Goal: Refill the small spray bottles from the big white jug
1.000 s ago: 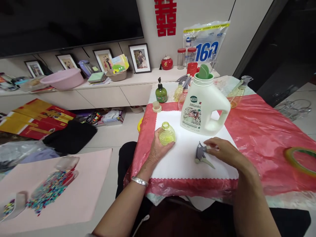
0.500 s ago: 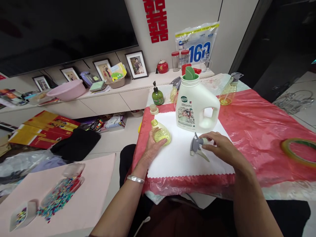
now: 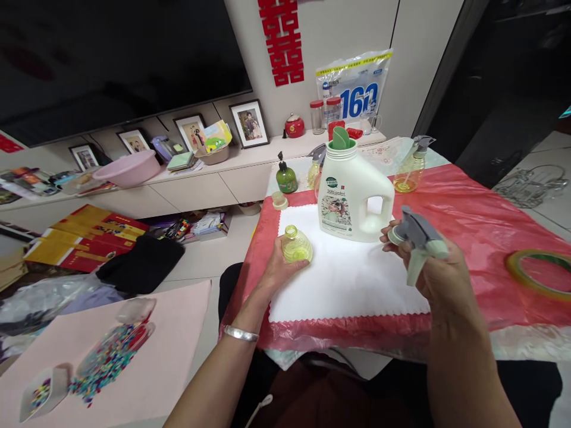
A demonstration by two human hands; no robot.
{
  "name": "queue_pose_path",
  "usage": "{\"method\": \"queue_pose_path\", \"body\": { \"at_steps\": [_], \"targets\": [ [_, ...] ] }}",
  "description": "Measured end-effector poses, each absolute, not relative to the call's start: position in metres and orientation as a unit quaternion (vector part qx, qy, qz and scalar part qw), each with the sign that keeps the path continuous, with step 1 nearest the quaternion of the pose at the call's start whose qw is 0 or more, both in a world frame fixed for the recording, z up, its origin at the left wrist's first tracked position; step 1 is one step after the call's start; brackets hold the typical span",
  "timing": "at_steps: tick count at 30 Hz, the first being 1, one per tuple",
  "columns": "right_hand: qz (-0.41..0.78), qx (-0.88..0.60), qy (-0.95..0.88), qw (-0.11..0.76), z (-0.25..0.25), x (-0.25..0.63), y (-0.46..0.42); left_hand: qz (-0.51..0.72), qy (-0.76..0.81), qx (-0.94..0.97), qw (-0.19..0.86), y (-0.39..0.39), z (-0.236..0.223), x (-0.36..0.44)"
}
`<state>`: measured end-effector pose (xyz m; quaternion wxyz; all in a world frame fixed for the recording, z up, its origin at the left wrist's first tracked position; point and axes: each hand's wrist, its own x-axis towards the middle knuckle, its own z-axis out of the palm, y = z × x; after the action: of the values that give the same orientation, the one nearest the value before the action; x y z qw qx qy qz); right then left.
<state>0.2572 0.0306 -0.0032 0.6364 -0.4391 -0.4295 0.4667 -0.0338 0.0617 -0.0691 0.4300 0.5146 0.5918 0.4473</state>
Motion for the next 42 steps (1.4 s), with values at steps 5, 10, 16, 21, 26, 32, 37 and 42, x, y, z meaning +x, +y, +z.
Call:
{"method": "queue_pose_path", "body": {
  "at_steps": [5, 10, 16, 21, 26, 32, 37, 42],
  "targets": [
    [0.496, -0.348, -0.44, 0.662, 0.003, 0.25, 0.027, 0.461, 0.609, 0.498, 0.411, 0.039, -0.07, -0.017],
    [0.457, -0.339, -0.465, 0.679, 0.007, 0.245, 0.023, 0.427, 0.602, 0.505, 0.448, 0.005, -0.063, 0.011],
    [0.414, -0.339, -0.46, 0.709, 0.017, 0.232, 0.01, 0.385, 0.612, 0.556, 0.409, -0.008, -0.06, 0.026],
    [0.386, -0.364, -0.46, 0.712, 0.025, 0.225, 0.001, 0.376, 0.6, 0.581, 0.401, -0.007, -0.063, 0.025],
    [0.393, -0.364, -0.436, 0.723, 0.027, 0.23, -0.005, 0.377, 0.588, 0.599, 0.391, -0.008, -0.063, 0.026],
    [0.439, -0.331, -0.5, 0.669, 0.016, 0.226, 0.001, 0.36, 0.587, 0.617, 0.38, -0.008, -0.061, 0.027],
    [0.422, -0.429, -0.547, 0.582, 0.005, 0.211, 0.004, 0.36, 0.585, 0.619, 0.38, -0.009, -0.06, 0.027],
    [0.401, -0.44, -0.624, 0.506, -0.005, 0.2, 0.01, 0.36, 0.583, 0.617, 0.387, -0.009, -0.059, 0.027]
  ]
}}
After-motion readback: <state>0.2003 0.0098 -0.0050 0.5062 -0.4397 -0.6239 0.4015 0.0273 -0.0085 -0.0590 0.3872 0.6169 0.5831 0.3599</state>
